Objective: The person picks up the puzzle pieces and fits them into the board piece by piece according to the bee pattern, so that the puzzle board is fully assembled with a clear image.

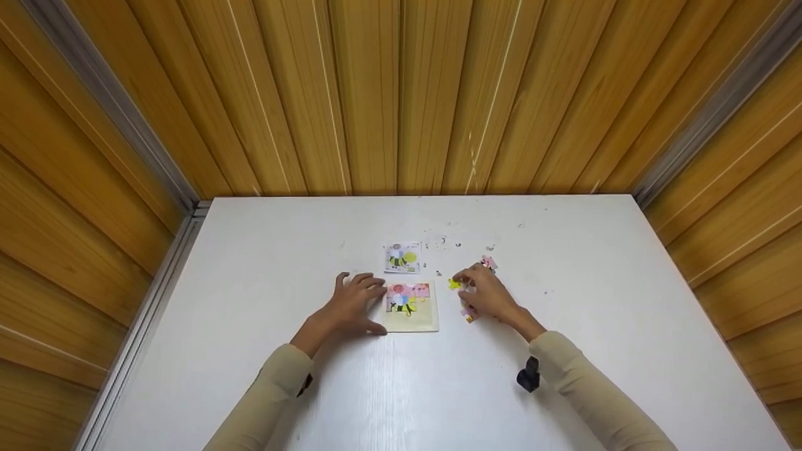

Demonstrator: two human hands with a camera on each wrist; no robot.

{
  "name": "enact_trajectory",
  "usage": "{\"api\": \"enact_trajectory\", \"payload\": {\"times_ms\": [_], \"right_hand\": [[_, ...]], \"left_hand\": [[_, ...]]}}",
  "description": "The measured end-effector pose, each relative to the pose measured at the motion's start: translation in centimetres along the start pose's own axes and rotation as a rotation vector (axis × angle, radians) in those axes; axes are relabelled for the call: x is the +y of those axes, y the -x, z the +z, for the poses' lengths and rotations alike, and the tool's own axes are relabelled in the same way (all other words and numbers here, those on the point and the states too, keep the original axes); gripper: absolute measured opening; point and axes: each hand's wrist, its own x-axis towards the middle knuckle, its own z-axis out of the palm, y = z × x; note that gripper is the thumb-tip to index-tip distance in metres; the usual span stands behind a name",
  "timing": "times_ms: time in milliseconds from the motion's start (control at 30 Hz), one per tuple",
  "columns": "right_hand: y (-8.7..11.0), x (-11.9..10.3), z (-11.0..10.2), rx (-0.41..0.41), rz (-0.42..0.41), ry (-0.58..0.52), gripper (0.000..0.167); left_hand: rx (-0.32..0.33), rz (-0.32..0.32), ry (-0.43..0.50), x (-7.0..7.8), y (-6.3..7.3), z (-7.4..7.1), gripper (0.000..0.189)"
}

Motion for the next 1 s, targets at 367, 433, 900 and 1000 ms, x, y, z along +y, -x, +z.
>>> {"api": "enact_trajectory", "payload": {"times_ms": [367, 433, 900, 1000], "right_hand": [[0.48, 0.76, -0.19, 0.038, 0.048, 0.059, 0.026], [0.53, 0.93, -0.25, 0.022, 0.049, 0.045, 0.027], [0.12, 0.53, -0.75, -0.028, 0.054, 0.003, 0.029], [0.09, 0.65, -0.67, -0.027, 0.042, 0.020, 0.031]], "left_hand": [[-0.022, -0.022, -0.025, 0.03, -0.23, 0.33, 0.086], [-0.026, -0.022, -0.019, 0.06, -0.24, 0.41, 0.086], [-0.015, -0.035, -0.016, -0.13, -0.18, 0.23, 0.086], [-0.010, -0.030, -0.020, -0.03, -0.21, 0.32, 0.086]]}}
